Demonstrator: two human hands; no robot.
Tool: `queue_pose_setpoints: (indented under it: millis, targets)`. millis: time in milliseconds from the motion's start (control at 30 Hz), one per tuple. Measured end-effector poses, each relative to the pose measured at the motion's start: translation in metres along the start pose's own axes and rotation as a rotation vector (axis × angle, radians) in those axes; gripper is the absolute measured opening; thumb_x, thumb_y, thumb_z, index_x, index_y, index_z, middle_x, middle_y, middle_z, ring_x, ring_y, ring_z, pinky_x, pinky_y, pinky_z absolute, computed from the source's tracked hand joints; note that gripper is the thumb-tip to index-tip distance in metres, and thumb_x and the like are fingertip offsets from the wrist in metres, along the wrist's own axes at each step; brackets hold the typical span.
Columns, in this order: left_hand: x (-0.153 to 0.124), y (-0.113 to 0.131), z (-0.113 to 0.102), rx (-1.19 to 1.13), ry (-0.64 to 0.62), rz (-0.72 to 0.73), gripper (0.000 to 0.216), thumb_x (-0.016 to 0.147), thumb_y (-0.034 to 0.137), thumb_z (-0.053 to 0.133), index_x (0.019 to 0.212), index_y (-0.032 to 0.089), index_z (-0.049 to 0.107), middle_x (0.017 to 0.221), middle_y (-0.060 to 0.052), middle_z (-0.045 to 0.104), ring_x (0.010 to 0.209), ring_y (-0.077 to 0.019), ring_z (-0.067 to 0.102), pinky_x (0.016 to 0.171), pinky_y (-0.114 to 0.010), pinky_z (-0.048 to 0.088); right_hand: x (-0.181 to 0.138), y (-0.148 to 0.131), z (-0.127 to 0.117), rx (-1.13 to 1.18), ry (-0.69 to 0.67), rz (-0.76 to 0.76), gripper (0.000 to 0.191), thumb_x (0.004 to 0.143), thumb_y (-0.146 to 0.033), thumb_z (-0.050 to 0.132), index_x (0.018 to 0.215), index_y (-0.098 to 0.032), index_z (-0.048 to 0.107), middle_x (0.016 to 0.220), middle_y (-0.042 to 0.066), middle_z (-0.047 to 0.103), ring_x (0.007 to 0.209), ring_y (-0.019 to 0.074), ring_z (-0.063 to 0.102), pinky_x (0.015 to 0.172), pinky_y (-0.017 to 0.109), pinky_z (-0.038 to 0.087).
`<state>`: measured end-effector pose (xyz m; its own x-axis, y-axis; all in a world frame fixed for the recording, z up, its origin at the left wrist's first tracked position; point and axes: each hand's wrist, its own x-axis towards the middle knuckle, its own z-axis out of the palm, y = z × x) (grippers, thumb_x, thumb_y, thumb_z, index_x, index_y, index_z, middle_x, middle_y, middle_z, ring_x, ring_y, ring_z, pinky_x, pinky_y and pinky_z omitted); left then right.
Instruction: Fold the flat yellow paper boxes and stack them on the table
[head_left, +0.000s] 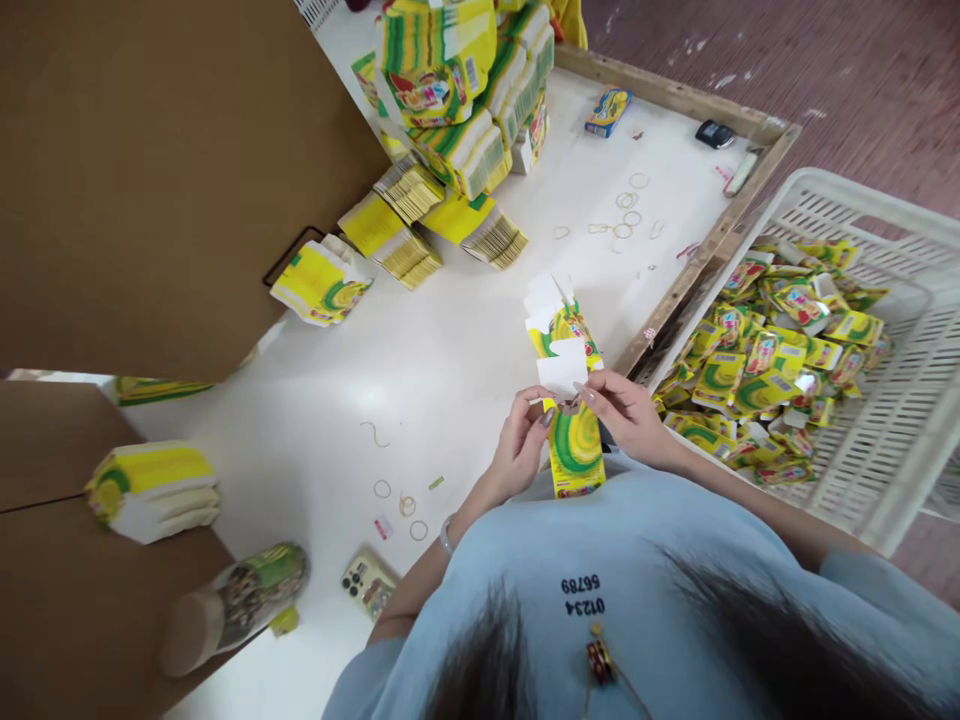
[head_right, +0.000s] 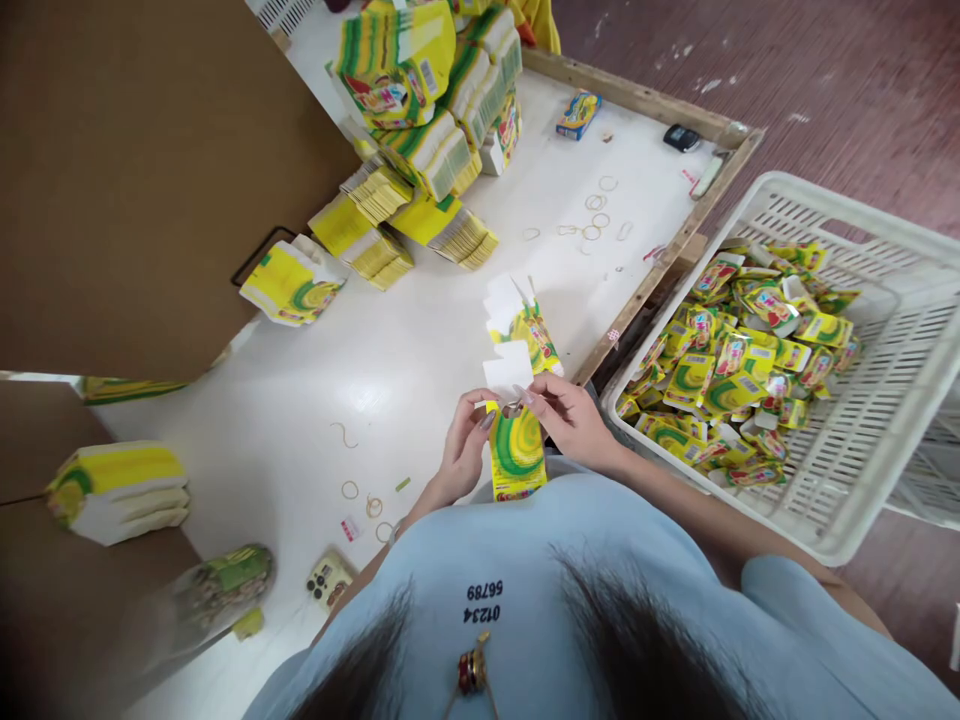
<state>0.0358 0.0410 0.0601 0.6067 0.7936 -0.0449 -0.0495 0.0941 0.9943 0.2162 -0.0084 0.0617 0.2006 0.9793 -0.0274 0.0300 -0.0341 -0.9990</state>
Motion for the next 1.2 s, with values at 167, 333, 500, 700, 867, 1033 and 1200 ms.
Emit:
queue_pose_setpoints:
  millis: [167,333,500,700,867,1033,1200]
  targets:
    - [0.004,-0.001,0.005,0.04,0.011,0.011,0.04,0.104,0.049,0.052,0.14,0.035,0.043,0.077,0.002,0.064,0.056,-0.0129,0.054,0.056,-0.026,0.046,-0.001,0.007,-0.003,-0.147,0.086,-0.19,0.039,0.101,-0.046,0.056,0.135,-0.028,0.061,0.119,0.01,0.076,0.096,0.0219,0.076,0.084,0.036,0.063]
    - [0.0,-0.004,0.005,-0.011,0.017,0.072,0.073,0.103,0.056,0.047,0.164,0.037,0.011,0.067,0.003,0.065,0.047,-0.0135,0.049,0.047,-0.026,0.042,0.0,0.014,-0.025,-0.177,-0.215,-0.361,0.04,0.094,-0.051,0.069,0.126,-0.029,0.073,0.128,0.009,0.077,0.121,0.0266,0.073,0.108,0.046,0.057]
    - [0.0,0.004,0.003,0.121,0.07,0.02,0.05,0.102,0.059,0.047,0.133,0.027,0.069,0.1,-0.009,0.078,0.074,-0.0182,0.069,0.066,-0.031,0.057,0.0,0.004,-0.027,-0.031,-0.309,-0.127,0.049,0.088,-0.057,0.073,0.127,-0.028,0.073,0.131,0.01,0.075,0.118,0.0269,0.073,0.096,0.043,0.063]
    - [0.002,0.006,0.002,0.176,0.129,0.059,0.035,0.1,0.046,0.058,0.127,0.028,0.071,0.114,-0.009,0.079,0.086,-0.0175,0.073,0.081,-0.032,0.061,0.006,-0.007,-0.021,0.303,-0.429,0.214,0.047,0.087,-0.036,0.078,0.131,-0.025,0.065,0.12,0.006,0.077,0.1,0.0177,0.076,0.089,0.035,0.064]
    - [0.0,0.001,0.002,0.113,0.151,0.091,0.032,0.094,0.051,0.067,0.114,0.028,0.073,0.104,-0.009,0.08,0.073,-0.0193,0.072,0.068,-0.033,0.059,0.013,-0.01,-0.028,0.439,-0.441,0.392,0.044,0.077,-0.031,0.087,0.117,-0.025,0.071,0.107,0.003,0.08,0.089,0.0163,0.077,0.076,0.032,0.066]
    - [-0.003,-0.005,0.001,0.088,0.163,0.069,0.042,0.088,0.063,0.069,0.11,0.028,0.071,0.083,-0.007,0.077,0.059,-0.0182,0.062,0.052,-0.032,0.048,0.015,-0.012,-0.033,0.482,-0.477,0.468,0.041,0.074,-0.034,0.089,0.113,-0.025,0.078,0.101,0.002,0.082,0.085,0.0169,0.078,0.071,0.03,0.066]
    - [-0.002,-0.009,0.001,0.13,0.176,0.092,0.041,0.088,0.066,0.066,0.11,0.031,0.068,0.069,-0.001,0.07,0.051,-0.0168,0.055,0.052,-0.033,0.046,0.013,-0.011,-0.034,0.449,-0.466,0.436,0.038,0.083,-0.041,0.082,0.118,-0.027,0.078,0.102,0.002,0.083,0.083,0.0166,0.079,0.071,0.03,0.068]
